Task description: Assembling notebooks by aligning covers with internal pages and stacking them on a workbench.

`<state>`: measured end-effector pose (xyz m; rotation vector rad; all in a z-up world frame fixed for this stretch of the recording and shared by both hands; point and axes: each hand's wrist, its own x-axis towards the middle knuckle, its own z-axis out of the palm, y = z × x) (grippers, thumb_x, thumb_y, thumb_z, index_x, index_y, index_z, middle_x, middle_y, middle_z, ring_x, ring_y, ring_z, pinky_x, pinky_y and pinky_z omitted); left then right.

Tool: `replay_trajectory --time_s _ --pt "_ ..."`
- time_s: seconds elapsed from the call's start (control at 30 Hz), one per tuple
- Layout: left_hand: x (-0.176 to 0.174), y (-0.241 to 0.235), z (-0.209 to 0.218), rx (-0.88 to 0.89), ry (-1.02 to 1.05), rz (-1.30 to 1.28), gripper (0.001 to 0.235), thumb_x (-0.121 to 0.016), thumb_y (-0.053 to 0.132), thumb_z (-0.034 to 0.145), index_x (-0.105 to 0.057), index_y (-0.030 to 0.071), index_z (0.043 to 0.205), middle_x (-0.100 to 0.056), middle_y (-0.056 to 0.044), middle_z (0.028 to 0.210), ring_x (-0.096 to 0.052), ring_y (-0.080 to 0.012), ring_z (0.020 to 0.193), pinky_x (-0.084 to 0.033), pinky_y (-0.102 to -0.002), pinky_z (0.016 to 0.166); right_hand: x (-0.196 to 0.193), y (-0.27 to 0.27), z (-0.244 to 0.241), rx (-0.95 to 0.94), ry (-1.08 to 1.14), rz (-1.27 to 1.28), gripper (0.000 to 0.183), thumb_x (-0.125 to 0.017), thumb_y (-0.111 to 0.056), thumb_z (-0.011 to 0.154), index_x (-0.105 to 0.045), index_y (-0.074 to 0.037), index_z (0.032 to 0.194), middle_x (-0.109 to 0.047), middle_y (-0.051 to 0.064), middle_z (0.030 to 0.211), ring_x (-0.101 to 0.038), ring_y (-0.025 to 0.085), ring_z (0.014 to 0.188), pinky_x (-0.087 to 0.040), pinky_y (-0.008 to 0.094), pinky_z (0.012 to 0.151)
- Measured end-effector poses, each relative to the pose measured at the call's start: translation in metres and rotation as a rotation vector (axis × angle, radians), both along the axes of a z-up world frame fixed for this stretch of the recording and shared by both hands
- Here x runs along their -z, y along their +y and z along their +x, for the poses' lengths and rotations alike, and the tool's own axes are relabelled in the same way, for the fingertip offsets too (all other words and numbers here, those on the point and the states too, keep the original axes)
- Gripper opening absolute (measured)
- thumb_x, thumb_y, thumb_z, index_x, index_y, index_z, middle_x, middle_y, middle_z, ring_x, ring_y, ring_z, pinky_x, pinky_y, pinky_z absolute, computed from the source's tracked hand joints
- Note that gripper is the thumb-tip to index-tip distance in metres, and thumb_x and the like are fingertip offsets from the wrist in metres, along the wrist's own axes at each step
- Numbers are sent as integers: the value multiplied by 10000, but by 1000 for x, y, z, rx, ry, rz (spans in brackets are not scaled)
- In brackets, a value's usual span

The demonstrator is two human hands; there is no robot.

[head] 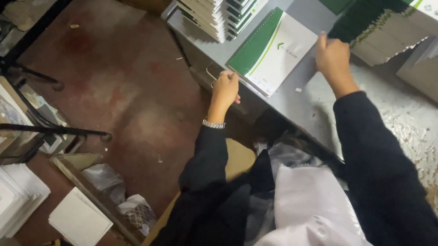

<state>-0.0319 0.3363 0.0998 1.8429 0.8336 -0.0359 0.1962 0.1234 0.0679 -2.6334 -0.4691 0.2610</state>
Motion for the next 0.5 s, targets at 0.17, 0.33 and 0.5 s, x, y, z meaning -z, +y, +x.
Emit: replay_trajectory --time_s 0.17,0.33,0.5 --pt "-11 -12 -5 58 64 -16 530 -443 318 980 -531 -8 1388 -724 -114 712 -739 -209 555 -635 -357 630 -8 -25 -34 -52 -534 377 137 -619 -58 1035 -733 10 1003 -724 230 809 -730 404 740 -581 459 624" --pt "-6 -10 -7 69 17 -96 492 -467 253 996 -550 -66 1361 -719 -206 798 -745 -275 609 -650 -366 514 -134 -52 -78 -178 -1047 472 305 -654 187 951 -750 10 1180 -726 215 1210 -650 402 1198 -468 507 1050" --pt "-31 -26 -11 157 4 -159 487 -465 342 1024 -551 67 1417 -636 -51 762 -612 -152 550 -590 -299 528 -127 -126 11 -188 -1049 9 361 -498 101 1083 -641 199 1400 -633 365 1425 -532 516 1329 -321 578 1141"
